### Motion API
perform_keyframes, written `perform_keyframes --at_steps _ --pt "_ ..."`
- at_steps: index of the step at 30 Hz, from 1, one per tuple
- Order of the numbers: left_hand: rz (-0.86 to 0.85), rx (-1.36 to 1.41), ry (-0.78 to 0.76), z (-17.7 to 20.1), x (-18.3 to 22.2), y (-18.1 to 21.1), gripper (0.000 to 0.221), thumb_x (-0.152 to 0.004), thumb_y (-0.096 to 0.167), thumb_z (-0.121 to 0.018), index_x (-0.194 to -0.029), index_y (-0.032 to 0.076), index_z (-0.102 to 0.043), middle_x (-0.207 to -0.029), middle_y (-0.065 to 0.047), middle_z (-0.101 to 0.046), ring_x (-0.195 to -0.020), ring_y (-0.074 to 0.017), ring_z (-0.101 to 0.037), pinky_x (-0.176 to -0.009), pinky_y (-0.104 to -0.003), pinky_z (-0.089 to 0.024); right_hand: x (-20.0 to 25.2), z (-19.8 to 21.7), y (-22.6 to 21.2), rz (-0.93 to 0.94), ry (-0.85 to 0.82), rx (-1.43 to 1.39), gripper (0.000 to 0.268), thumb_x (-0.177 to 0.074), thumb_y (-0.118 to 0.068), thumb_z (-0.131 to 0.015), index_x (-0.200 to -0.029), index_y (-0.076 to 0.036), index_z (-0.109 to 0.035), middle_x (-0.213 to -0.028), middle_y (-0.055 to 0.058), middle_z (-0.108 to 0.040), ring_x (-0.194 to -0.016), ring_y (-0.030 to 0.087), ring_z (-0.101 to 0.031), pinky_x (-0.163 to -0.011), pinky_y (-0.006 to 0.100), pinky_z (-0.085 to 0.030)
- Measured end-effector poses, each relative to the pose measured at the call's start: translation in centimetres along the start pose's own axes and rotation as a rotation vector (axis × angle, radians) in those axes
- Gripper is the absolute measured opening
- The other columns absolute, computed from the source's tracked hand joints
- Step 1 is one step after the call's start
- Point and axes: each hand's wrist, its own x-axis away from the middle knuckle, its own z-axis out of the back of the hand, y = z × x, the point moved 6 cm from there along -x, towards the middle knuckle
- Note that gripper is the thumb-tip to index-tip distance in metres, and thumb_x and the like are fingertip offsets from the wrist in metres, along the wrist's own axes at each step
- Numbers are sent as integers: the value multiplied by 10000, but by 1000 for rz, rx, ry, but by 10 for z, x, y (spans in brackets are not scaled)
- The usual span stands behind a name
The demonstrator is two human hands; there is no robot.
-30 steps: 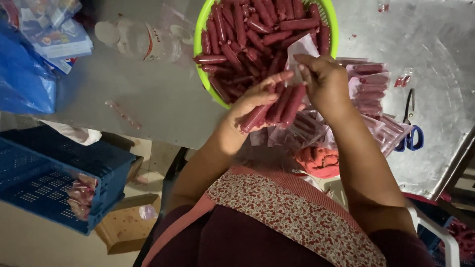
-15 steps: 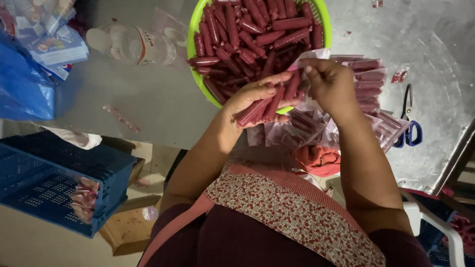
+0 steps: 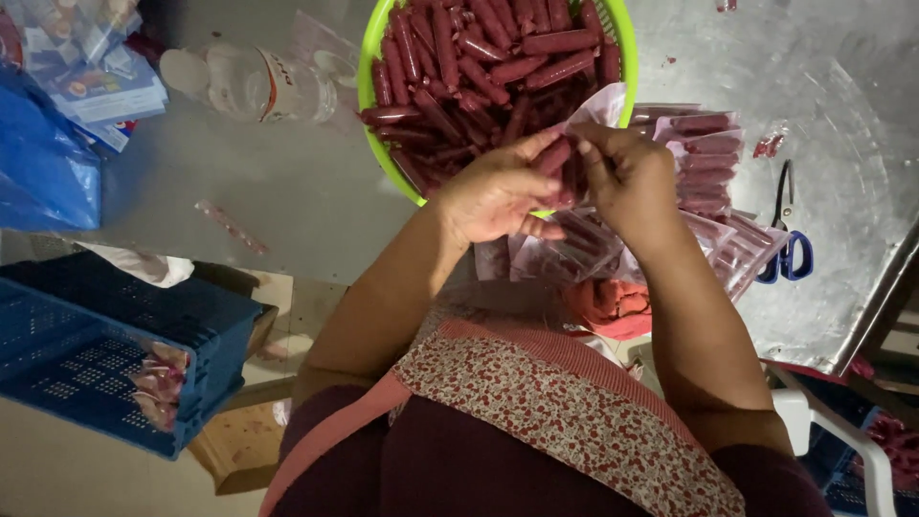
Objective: The person picks up meat sticks from a bowl and places them into plastic pouches by hand.
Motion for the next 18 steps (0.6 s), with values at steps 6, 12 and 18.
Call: perform_keyframes --at_steps 6,12,18 --pt "-304 -784 106 6 -1 16 750 -970 -2 -652 -1598 144 -269 -1430 -446 -456 -1112 -443 -700 -612 -294 -672 4 3 -12 -28 35 -2 96 -1029 -57 -726 -1091 -22 -790 -764 201 -692 -843 470 -696 -711 475 -540" --pt "-914 -1825 534 9 -6 17 232 -950 357 -703 -1177 326 -741 -1288 3 -603 -1168 -299 -609 -895 -433 -556 12 0 12 -201 29 -193 160 -1076 -26 -631 -1164 -5 -763 -552 98 -592 -522 187 -636 -523 288 -485" --pt "-849 -1287 235 -16 26 23 303 -1040 31 -578 -1338 -1 -624 -1571 -321 -371 -1421 -548 -390 -1171 -593 -401 17 3 -28 -265 -30 -481 183 -1080 -19 -578 -1192 81 -684 -590 142 -604 -496 163 -610 -483 236 -463"
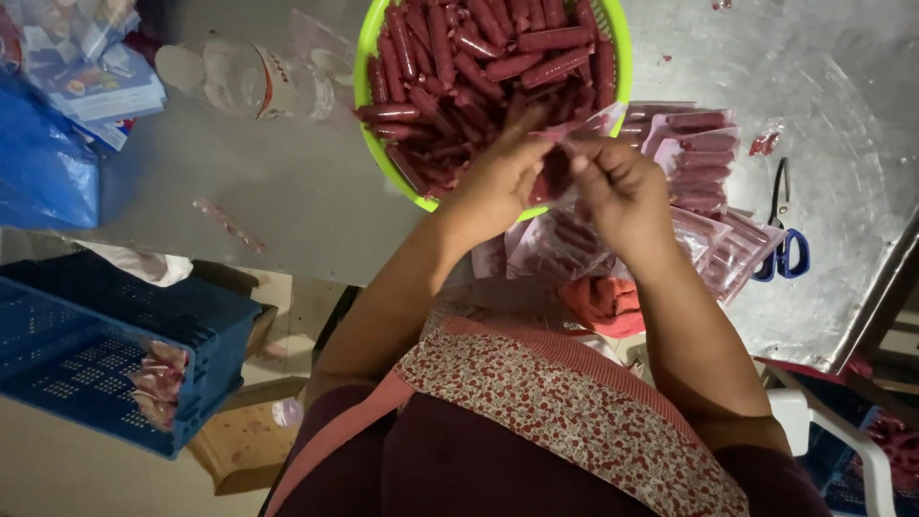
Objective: The person picks up meat sticks from a bowl and places them into plastic pouches by hand.
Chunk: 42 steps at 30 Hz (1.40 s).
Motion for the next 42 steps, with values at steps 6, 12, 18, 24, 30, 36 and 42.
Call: perform_keyframes --at_steps 6,12,18,24,30,36,42 --pt "57 185 -60 14 -8 2 327 -1040 53 -573 -1362 63 -630 -1492 -237 -499 -1403 -395 -453 -1180 -519 -399 -14 63 60 114 80 -100 177 -1070 -93 -696 -1182 27 -630 -931 155 -630 -824 229 -642 -757 346 -529" --pt "124 397 -155 33 -22 10 363 -1040 80 -567 -1392 139 -636 -1398 -136 -653 -1382 -211 -528 -1190 -430 -396 -32 18 74 -3 -190 -520 823 -923 -699 -583 -1416 -43 -524 -1154 105 -665 -970 163 -667 -765 311 -586" --pt "39 444 -223 32 -36 24 491 -1020 194 -698 -1472 65 -555 -1500 -203 -553 -1445 -278 -455 -1246 -481 -299 -17 -21 36 -194 44 -962 237 -945 -268 -730 -920 -56 -628 -746 187 -691 -640 261 -719 -650 381 -617" --pt "131 415 -254 35 -33 28 515 -958 113 -712 -1447 47 -563 -1425 -197 -584 -1379 -275 -499 -1200 -458 -359 -18 -13 123 -217 188 -903 168 -937 -138 -742 -992 15 -699 -892 258 -733 -811 352 -780 -739 511 -656" --pt "233 373 -256 53 -22 30 555 -885 17 -730 -1418 26 -573 -1337 -190 -621 -1300 -270 -553 -1146 -429 -430 -10 -12 138 -299 64 -830 74 -957 -115 -724 -989 -48 -730 -825 150 -731 -757 271 -774 -686 415 -657" --pt "346 370 -260 55 -17 27 514 -849 -19 -754 -1345 35 -634 -1211 -133 -670 -1168 -215 -606 -1035 -375 -528 2 -18 136 -318 17 -812 141 -841 20 -770 -974 -22 -754 -851 109 -750 -726 246 -761 -665 399 -640" --pt "299 525 -392 48 -15 9 912 -754 -75 -845 -1540 100 -418 -1428 -228 -535 -1266 -340 -580 -1038 -500 -540 -1 -17 131 -201 30 -808 143 -915 -58 -763 -1028 -12 -688 -911 162 -729 -831 303 -768 -711 410 -645"
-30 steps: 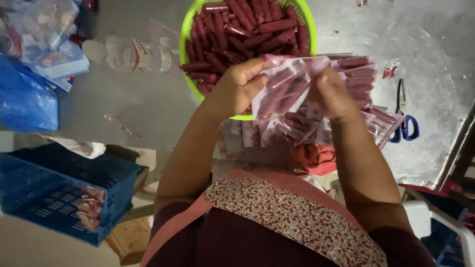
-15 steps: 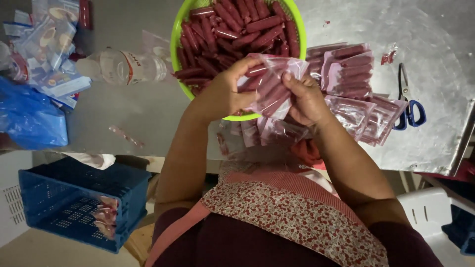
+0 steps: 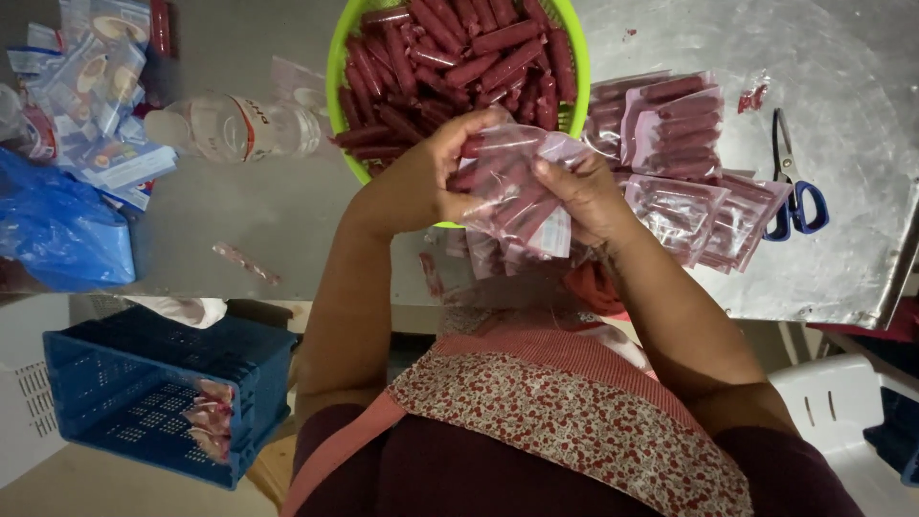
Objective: The person picks up meat sticks from a bowl and places them into plastic pouches by hand.
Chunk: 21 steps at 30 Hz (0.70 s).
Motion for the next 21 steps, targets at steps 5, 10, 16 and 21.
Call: perform_keyframes --at_steps 5,10,16,21 --pt "31 24 7 2 7 -6 879 -756 -78 -831 -1519 85 -427 -1473 -202 -495 -1310 -339 -561 -1027 -488 -544 18 -71 -42 -127 -244 -132 454 -997 -499 -597 -1156 -77 -650 -1040 182 -744 -922 323 -773 -761 494 -671" --pt "62 -82 -65 4 10 -4 959 -704 -15 -882 -1536 92 -417 -1501 -222 -449 -1348 -406 -513 -1034 -492 -541 22 -29 3 -231 -168 -271 152 -1001 -95 -605 -1093 17 -649 -969 249 -731 -905 420 -770 -824 565 -647" --pt "24 -50 -65 -3 7 -11 936 -716 -91 -847 -1535 51 -418 -1518 -214 -454 -1362 -330 -480 -1115 -446 -475 18 -4 11 -174 27 -134 363 -949 -70 -720 -1306 -59 -657 -1014 195 -749 -880 382 -774 -732 486 -667" --pt "47 -87 -107 -6 14 12 735 -759 -26 -804 -1433 -5 -513 -1311 -241 -624 -1238 -348 -576 -1027 -487 -539 32 -70 -34 -318 -214 -227 853 -897 -728 -474 -1438 -71 -523 -1231 242 -688 -1069 389 -721 -907 619 -610"
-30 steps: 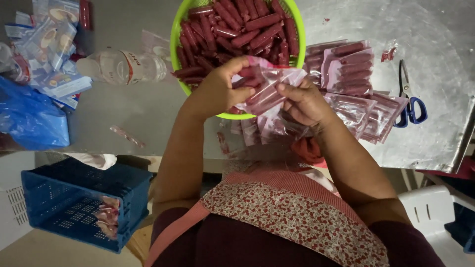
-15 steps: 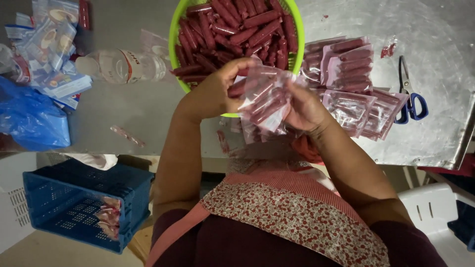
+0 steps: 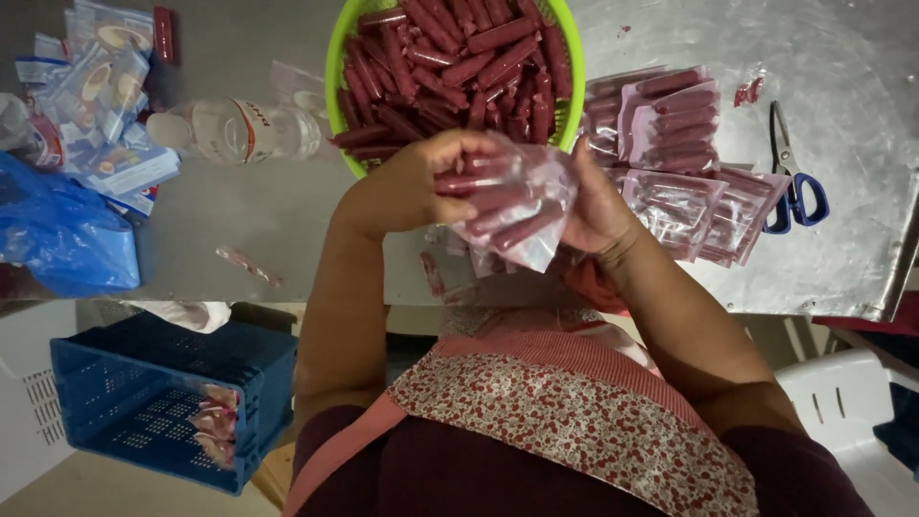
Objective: The person picks up meat sticks from a bowl and places them into plastic pouches by hand.
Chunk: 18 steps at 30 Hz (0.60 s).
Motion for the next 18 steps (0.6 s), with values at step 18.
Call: perform_keyframes --at_steps 18 --pt "-67 -246 204 -2 -5 -24 587 -779 149 -915 -1309 85 -672 -1253 -127 -693 -1118 -202 -641 -978 -364 -532 -4 0 14 101 -297 -5 766 -900 -362 -764 -1452 23 -399 -1344 265 -602 -1124 366 -695 -899 588 -623"
